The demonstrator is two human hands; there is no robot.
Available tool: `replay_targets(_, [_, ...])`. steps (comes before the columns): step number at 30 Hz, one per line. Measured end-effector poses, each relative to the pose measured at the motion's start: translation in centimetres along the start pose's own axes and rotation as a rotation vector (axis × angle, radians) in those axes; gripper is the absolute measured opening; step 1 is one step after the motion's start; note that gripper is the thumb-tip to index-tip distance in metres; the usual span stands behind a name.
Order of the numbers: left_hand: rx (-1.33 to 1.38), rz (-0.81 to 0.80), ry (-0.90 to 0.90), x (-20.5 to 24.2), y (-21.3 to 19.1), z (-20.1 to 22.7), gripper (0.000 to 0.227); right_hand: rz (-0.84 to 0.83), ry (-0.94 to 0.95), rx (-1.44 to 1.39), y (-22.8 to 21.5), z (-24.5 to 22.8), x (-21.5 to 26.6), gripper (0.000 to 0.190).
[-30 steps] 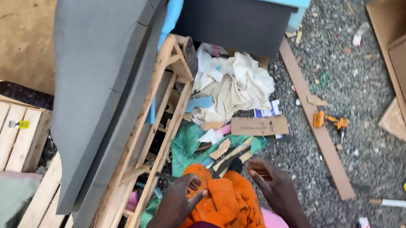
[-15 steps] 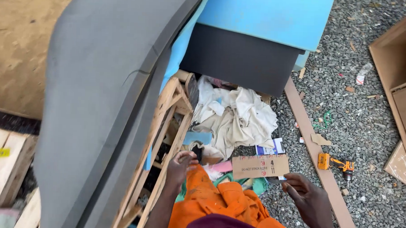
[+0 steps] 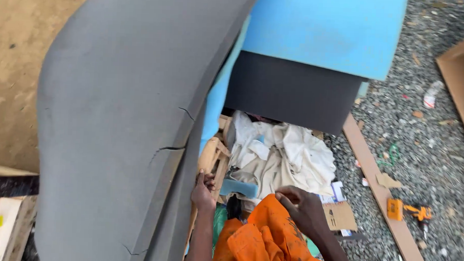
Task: Applying adhesive to foam sheets and attaching them to a wooden furniture frame, then trimming the edges with a utility knife.
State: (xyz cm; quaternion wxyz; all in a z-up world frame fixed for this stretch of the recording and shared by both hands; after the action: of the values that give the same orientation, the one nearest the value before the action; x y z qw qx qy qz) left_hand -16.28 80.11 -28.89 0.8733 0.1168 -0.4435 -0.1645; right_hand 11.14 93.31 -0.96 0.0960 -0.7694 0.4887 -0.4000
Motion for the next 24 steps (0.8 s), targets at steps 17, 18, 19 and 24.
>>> replay_targets(17, [-0.202,0.427,0.540,7.1,-0.5,27.6,0.018,-0.493,-1.355,-0.736,23.8,-10.9,-31.2,0.057])
replay_targets(18, [-0.191,0.442,0.545,7.2,-1.0,29.2,0.018,-0.513,-1.358,-0.737,22.5,-14.4,-28.0,0.057])
replay_targets(19, [-0.237,0.422,0.602,7.4,-1.0,31.4,0.021,-0.492,-0.505,-0.627,24.4,-15.0,-30.6,0.058])
replay_targets(24, [-0.287,0.439,0.724,6.5,-3.4,38.4,0.028,0.033,0.180,-0.787,23.2,-14.7,-29.4,0.068])
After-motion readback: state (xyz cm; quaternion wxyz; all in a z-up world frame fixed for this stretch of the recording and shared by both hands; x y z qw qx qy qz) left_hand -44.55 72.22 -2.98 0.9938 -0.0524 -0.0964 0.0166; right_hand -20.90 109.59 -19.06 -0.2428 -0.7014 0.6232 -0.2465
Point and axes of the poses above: each hand's wrist, its own x-axis away from the middle knuckle, its own y-axis out of the palm, z = x × y, the point moved 9 cm from there along -x, towards the middle knuckle, and after that the axes turned 1 degree about -x, right-handed, at the moved point
